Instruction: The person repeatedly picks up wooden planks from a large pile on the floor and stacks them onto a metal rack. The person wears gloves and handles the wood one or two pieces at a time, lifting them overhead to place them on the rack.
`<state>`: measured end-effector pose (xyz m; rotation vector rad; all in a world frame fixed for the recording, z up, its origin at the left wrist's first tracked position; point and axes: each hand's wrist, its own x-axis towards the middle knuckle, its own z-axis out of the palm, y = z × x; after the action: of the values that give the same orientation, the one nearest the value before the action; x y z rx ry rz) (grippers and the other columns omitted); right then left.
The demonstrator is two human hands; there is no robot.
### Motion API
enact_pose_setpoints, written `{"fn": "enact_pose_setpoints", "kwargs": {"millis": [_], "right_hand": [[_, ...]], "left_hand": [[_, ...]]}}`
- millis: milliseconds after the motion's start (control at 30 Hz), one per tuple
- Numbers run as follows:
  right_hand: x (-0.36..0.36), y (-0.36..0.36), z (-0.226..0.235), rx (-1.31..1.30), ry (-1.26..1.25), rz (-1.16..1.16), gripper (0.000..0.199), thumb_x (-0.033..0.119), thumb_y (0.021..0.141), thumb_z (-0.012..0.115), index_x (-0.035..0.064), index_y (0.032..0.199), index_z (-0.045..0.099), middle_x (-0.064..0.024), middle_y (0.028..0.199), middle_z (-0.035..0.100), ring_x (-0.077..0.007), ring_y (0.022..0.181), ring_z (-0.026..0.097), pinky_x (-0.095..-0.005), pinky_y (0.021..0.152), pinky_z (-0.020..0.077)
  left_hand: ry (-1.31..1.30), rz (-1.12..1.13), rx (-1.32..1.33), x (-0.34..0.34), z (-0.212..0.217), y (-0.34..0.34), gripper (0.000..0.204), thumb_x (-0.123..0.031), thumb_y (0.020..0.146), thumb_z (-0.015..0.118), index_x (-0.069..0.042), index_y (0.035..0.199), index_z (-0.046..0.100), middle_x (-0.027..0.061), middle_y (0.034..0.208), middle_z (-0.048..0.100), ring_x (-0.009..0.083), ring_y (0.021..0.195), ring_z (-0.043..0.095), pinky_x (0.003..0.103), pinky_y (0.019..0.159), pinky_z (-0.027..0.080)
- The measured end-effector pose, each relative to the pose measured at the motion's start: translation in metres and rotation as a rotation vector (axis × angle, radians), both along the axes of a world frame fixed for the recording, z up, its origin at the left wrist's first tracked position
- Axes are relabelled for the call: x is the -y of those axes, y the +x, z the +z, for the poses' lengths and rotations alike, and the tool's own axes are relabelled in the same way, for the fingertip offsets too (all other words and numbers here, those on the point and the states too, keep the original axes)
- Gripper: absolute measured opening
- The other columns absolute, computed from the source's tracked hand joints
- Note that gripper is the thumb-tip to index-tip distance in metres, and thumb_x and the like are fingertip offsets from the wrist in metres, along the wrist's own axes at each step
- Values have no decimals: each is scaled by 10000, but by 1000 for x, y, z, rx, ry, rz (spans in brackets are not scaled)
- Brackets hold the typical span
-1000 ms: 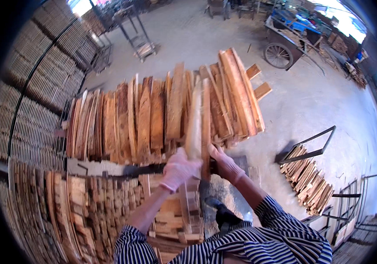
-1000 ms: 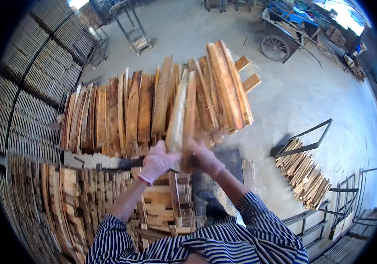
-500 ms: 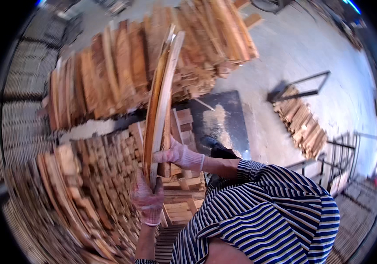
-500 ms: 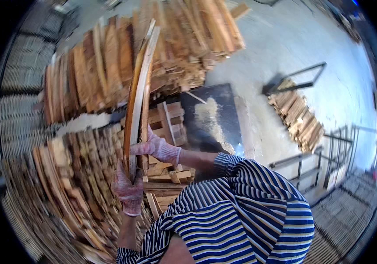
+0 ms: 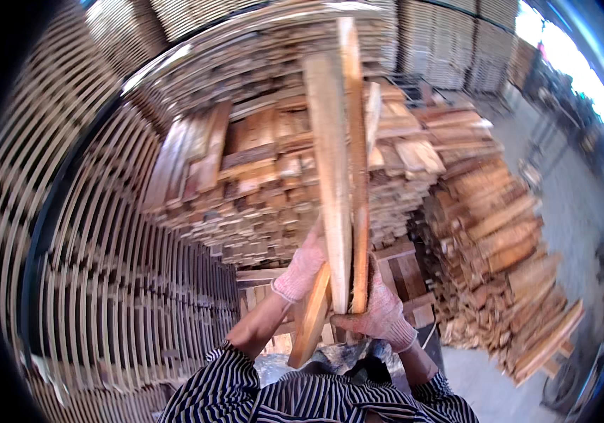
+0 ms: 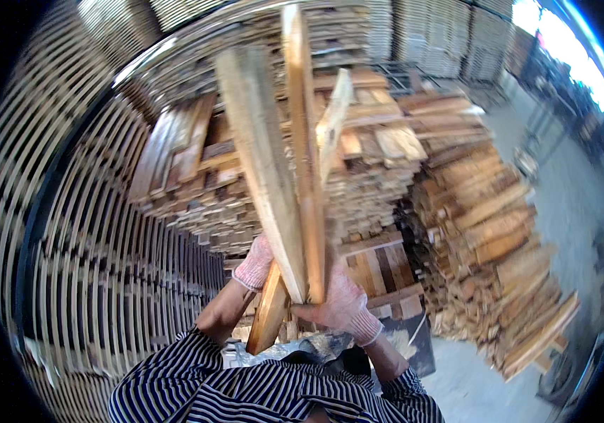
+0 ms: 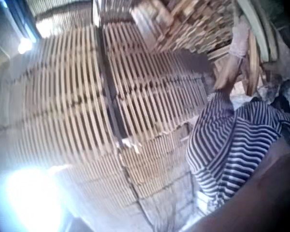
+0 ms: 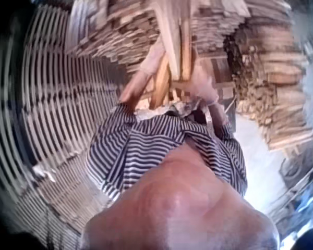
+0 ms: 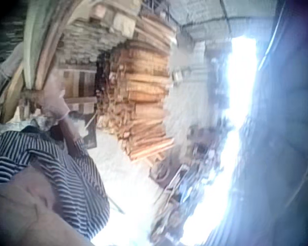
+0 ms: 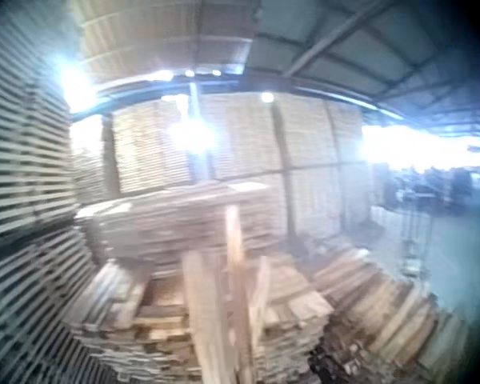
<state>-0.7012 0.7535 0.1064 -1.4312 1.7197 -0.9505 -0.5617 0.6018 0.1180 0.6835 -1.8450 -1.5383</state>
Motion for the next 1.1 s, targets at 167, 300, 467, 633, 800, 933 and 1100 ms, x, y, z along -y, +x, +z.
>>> {"fn": "enact_pose_setpoints", "kwargs": {"millis": [167, 300, 467, 633, 800, 933, 1100], "right_hand": [[63, 70, 4, 216, -360, 288, 1304, 279, 652, 919, -3, 1623, 96, -252, 1588, 355, -349, 1489, 365, -411, 1236, 310], [101, 132, 24, 206, -344, 364, 1276, 319, 721, 893, -6, 1638, 67, -249, 1596, 361, -354, 1476, 385, -419, 1223, 318], [129, 192, 47, 30, -283, 398, 1171, 522, 842, 782, -31, 1628, 113, -314, 1532, 421, -414, 1381, 488, -398, 1135, 418], [160, 219, 50, 238, -401, 328, 1031, 590, 934, 657, -78, 1590, 225, -332, 1527, 432, -417, 1436, 428, -439, 1199, 349], [234, 231, 72, 126, -401, 264, 798, 305, 976, 676, -26, 1588, 286, -303, 1481, 488, -382, 1406, 467, -461, 1179, 395], [328, 244, 96, -459, -90, 27, 834, 559, 945, 594, 142, 1616, 327, -270, 1329, 587, -382, 1197, 634, -493, 950, 546], [461, 242, 76, -526, -49, -119, 683, 604, 882, 606, 168, 1408, 579, -299, 1305, 623, -444, 1183, 644, -528, 975, 531]], "left_hand": [[-114, 406, -219, 7, 25, 91, 978, -236, 844, 769, -17, 1628, 227, 162, 1635, 341, 255, 1505, 336, 355, 1234, 289], [-7, 421, -371, 36, 22, 169, 1175, -222, 712, 842, -40, 1647, 155, 151, 1622, 343, 260, 1486, 359, 393, 1232, 311], [166, 371, -193, 48, 7, 265, 1406, -283, 649, 1004, -40, 1647, 45, 160, 1494, 502, 261, 1316, 549, 401, 1102, 480], [365, 491, -446, 72, 30, 273, 1211, -153, 742, 932, -47, 1632, 118, 186, 1352, 607, 269, 1141, 660, 407, 963, 580], [415, 502, -589, 114, 49, 304, 939, -136, 764, 884, -50, 1517, 328, 206, 1159, 672, 347, 1021, 710, 476, 909, 623], [325, 491, -619, 125, 35, 372, 789, -195, 806, 817, 24, 1445, 409, 273, 1165, 682, 382, 992, 724, 463, 919, 631], [360, 576, -579, 132, 39, 378, 729, -368, 842, 789, 56, 1371, 522, 220, 1173, 692, 355, 1028, 716, 479, 920, 613]]}}
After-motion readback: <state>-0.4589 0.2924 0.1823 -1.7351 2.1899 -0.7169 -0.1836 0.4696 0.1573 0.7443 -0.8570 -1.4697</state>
